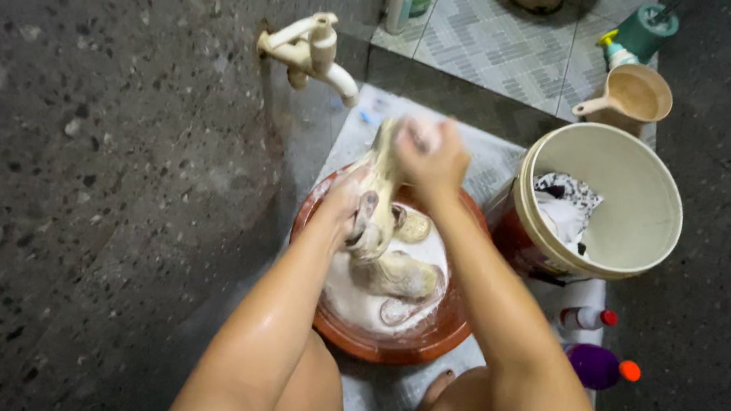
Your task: The person washes shoes by hand in a basin with soapy water, scrubbing different parts of the footwear and rinsing them under a running tap.
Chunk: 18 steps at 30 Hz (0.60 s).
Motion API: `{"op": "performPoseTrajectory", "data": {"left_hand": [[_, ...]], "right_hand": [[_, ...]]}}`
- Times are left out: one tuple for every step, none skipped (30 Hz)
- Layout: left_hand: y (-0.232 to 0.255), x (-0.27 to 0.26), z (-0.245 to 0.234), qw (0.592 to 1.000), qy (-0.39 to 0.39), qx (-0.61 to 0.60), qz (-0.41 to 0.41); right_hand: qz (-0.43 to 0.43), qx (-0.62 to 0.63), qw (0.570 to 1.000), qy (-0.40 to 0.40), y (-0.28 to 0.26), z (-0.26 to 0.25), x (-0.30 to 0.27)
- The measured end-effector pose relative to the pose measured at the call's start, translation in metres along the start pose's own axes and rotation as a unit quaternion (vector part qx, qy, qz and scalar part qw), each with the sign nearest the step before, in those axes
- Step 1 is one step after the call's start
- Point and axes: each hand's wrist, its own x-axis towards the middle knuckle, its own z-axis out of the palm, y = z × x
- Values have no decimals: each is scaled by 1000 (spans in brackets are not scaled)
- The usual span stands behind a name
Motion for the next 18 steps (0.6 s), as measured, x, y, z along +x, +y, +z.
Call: {"op": "performPoseTrajectory", "data": {"left_hand": [[1,3,-3,1000,2,16,5],[-3,0,-12,1000,10,29,6],[-8,-2,-22,999,17,43,7],[-10,3,-24,998,18,56,13],[-11,9,-25,997,20,69,19],[-18,7,-29,991,48,124,5],[-25,6,-29,981,75,177,-10],[-26,13,-22,969,94,229,-19],[-25,16,-20,938,102,329,24],[-23,15,-25,901,125,412,52],[-24,16,-30,866,138,475,75],[-25,19,-38,855,131,492,94],[-25,25,-47,841,122,514,118],[-30,32,-58,826,116,533,140],[-35,39,-70,807,100,557,168],[-39,43,-85,782,87,586,195],[-44,50,-95,753,71,614,224],[-48,53,-105,681,30,684,259]], "right_hand": [[-92,-14,995,-30,0,2,-19],[-179,-30,981,-64,0,3,-45],[-192,12,979,-60,2,1,-64],[-212,52,975,-52,3,-4,-73],[-231,93,967,-44,5,-8,-75],[-151,31,987,-47,9,-8,-67],[-70,-32,996,-51,16,-10,-42],[5,-95,994,-50,23,-12,-13],[21,-92,995,-9,29,-12,4],[38,-88,995,27,35,-7,12],[55,-85,993,62,42,-1,15],[-38,-77,995,48,48,6,6],[-131,-69,988,33,53,13,-12],[-223,-62,973,16,56,16,-29],[-195,-25,980,16,56,18,-43],[-164,15,986,20,51,20,-61],[-132,55,989,23,46,20,-69],[-66,24,997,34,43,16,-59]]}}
